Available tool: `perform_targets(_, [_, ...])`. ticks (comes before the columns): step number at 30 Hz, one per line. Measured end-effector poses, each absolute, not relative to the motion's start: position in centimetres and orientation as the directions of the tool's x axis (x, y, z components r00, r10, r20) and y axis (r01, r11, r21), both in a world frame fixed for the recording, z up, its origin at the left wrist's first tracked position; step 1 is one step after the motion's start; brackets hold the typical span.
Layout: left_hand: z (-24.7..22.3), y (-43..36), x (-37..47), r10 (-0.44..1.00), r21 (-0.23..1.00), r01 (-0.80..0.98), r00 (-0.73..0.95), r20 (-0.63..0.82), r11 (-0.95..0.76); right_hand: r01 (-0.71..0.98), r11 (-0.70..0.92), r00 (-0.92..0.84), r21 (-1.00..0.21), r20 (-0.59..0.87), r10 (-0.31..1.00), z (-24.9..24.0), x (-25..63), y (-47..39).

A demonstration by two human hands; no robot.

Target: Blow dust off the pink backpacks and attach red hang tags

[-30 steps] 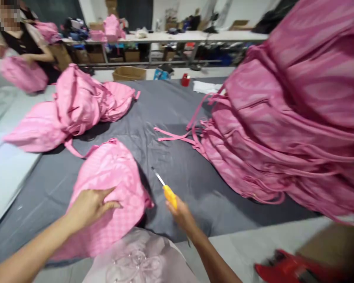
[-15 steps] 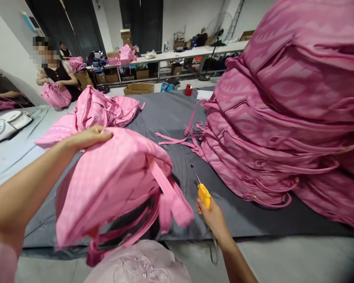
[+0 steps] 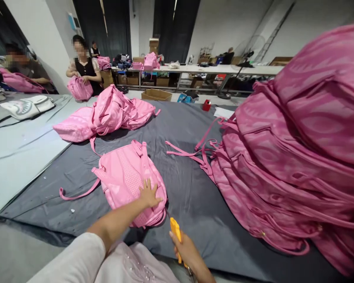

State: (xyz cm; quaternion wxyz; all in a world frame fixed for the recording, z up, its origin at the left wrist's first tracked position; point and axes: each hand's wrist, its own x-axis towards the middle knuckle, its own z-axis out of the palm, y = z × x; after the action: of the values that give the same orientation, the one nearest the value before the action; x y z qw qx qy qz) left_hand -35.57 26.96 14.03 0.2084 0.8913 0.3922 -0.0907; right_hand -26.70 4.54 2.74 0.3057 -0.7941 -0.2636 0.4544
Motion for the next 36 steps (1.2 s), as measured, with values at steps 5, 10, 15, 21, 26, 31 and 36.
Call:
perform_targets(5, [5.4, 26.8, -40.4, 0.345, 0.342, 0.373, 0.928, -0.144, -0.862, 0.207, -0.693, 0.358, -0.690, -0.606, 0.710, 5.2, -22.6, 0.7])
perform_targets(10, [2.8, 23.7, -42.2, 0.099, 0.442, 0.086, 0.995, 0.008, -0.893, 0.117, -0.590, 0.431, -0.799, -0.494, 0.755, 11.5, -20.3, 2.9])
perform_targets(15, [4.1, 21.5, -39.9, -0.040, 0.483, -0.023, 0.999, -0.026, -0.875, 0.453, -0.461, 0.264, -0.763, -0.379, 0.887, 15.2, -22.7, 10.5])
perform_targets(21, [4.8, 22.6, -45.7, 0.857, 0.364, 0.818, 0.507, -0.093, -0.445, 0.707, -0.514, 0.342, -0.487, -0.401, 0.850, 14.3, -23.2, 13.2])
perform_targets(26, [6.4, 27.5, -50.5, 0.961, 0.288, 0.934, 0.251, -0.113, -0.210, 0.782, -0.490, 0.339, -0.386, -0.397, 0.853, 15.7, -25.2, 14.1])
perform_targets(31, [5.9, 30.6, -52.4, 0.978, 0.681, 0.722, 0.206, -0.038, -0.125, 0.940, -0.295, 0.218, -0.171, -0.361, 0.907, 17.6, -30.0, 17.4])
perform_targets(36, [3.3, 30.9, -52.3, 0.901, 0.951, 0.025, 0.313, -0.300, 0.309, 0.889, -0.459, 0.437, -0.002, -0.297, 0.849, 19.6, -27.6, 24.6])
